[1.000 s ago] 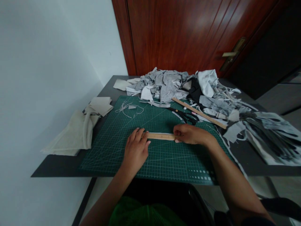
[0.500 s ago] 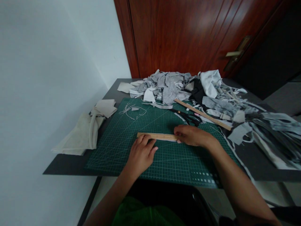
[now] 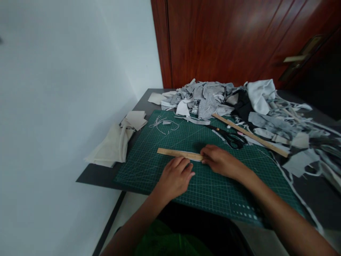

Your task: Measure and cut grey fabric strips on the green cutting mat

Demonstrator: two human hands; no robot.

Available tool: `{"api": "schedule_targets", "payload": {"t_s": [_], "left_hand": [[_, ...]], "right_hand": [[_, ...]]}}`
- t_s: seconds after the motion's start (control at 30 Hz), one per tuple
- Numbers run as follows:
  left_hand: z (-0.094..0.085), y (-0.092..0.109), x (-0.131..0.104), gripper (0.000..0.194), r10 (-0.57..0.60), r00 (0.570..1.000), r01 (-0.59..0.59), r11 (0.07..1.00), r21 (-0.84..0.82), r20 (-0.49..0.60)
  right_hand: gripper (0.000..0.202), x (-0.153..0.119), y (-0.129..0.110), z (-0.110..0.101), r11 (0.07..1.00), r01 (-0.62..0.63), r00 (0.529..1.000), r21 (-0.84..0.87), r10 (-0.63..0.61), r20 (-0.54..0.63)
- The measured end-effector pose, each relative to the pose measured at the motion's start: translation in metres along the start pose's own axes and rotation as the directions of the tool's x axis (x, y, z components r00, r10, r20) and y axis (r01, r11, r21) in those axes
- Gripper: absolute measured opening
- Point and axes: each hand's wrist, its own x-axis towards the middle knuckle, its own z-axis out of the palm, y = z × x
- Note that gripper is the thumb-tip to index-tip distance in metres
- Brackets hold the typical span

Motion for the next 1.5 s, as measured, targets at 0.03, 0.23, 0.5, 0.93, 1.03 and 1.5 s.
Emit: {"api": "schedule_targets", "payload": {"t_s": [0.03, 0.23, 0.5, 0.93, 1.03, 1.5], "left_hand": [[0.001, 0.003, -0.001, 0.024, -0.015, 1.0, 0.015, 1.0, 0.016, 0.016], [0.007, 0.008, -0.003, 0.036, -0.167, 0.985, 0.166, 0.986, 0.022, 0.038], [0.008, 0.004, -0.005, 0.056, -0.109, 0.994, 0.11, 0.994, -0.018, 0.015], [0.014, 0.002, -0.007, 0.074, -0.196, 0.979, 0.198, 0.978, -0.066, 0.049], [0.015, 0.001, -0.007, 0.071, -0.197, 0.979, 0.2, 0.977, -0.073, 0.049], [0.013, 0.002, -0.005, 0.071, -0.174, 0.984, 0.176, 0.984, -0.043, 0.029]], "right_hand": [[0.01, -0.001, 0.001, 0.001, 1.0, 0.003, 1.0, 0.0, -0.003, 0.002], [0.011, -0.001, 0.005, 0.003, 1.0, 0.002, 1.0, -0.009, -0.002, -0.003], [0.01, -0.001, 0.014, 0.007, 0.994, 0.052, 0.998, 0.099, -0.05, -0.026], [0.02, -0.014, 0.037, 0.001, 0.986, -0.034, 0.998, 0.166, 0.024, 0.065], [0.028, -0.014, 0.037, 0.008, 0.993, -0.024, 1.0, 0.112, 0.022, 0.018], [0.011, -0.012, 0.032, 0.002, 0.996, 0.033, 0.999, 0.08, -0.034, 0.014]]}}
